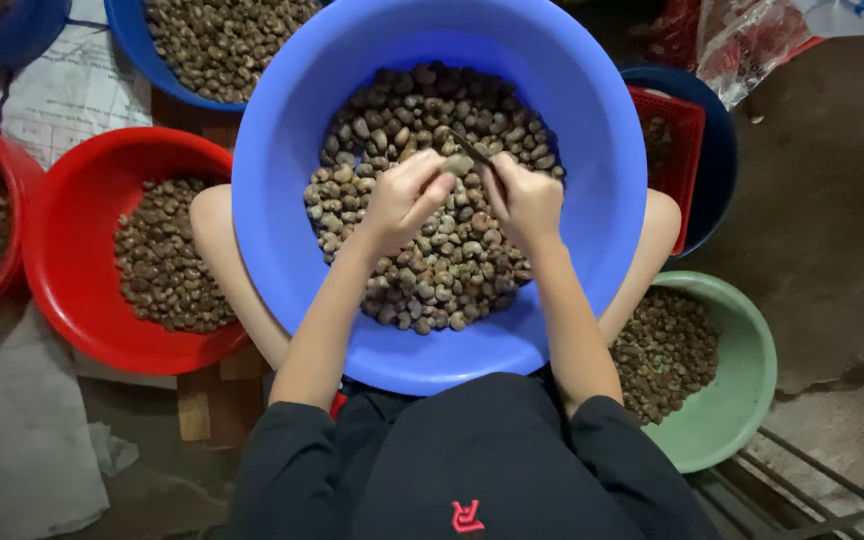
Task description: Sorting and cleaning nuts manually using a small tool
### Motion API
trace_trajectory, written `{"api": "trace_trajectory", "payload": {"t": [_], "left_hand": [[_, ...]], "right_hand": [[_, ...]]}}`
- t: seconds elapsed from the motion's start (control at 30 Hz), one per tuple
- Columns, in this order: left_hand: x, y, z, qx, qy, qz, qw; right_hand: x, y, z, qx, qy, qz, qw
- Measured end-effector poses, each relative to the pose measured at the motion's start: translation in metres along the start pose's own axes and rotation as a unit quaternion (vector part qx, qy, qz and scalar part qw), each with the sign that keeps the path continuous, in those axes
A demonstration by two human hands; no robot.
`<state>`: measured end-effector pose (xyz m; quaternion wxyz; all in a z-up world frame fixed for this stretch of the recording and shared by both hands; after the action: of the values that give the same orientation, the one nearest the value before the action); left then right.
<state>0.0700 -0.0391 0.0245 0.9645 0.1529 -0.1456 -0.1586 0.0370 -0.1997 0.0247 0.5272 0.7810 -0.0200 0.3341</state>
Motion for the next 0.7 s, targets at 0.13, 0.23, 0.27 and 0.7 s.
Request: {"api": "trace_trajectory", "payload": {"t": [0.13, 0.23, 0.27, 0.7], "left_hand": [[0.001, 0.000, 0.026, 0.051, -0.012, -0.044, 0.998], [-0.005, -0.016, 0.023, 0.077, -0.023, -0.075, 0.994], [-0.004, -0.019, 0.020, 0.076, -0.024, -0.078, 0.994], [-0.043, -0.150, -0.084, 0.408, -0.110, -0.213, 0.881]], "right_hand": [[-0.013, -0.014, 0.030, 0.363, -0.152, 0.100, 0.914], [-0.004, -0.027, 0.002, 0.569, -0.192, 0.107, 0.792], [-0.007, -0.025, 0.008, 0.568, -0.194, 0.109, 0.792], [-0.082, 0.142, 0.130, 0.031, -0.223, 0.385, 0.895]]}}
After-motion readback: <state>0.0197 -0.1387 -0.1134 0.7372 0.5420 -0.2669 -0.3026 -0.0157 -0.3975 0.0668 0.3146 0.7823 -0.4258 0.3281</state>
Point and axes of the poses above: each hand's wrist, its own x-axis towards the middle knuckle, its own y-axis out of the back of the hand, z = x × y, the point moved 9 cm from there along x, towards the middle knuckle, and after that the axes turned 14 degrees about y, right-handed, at the moved point
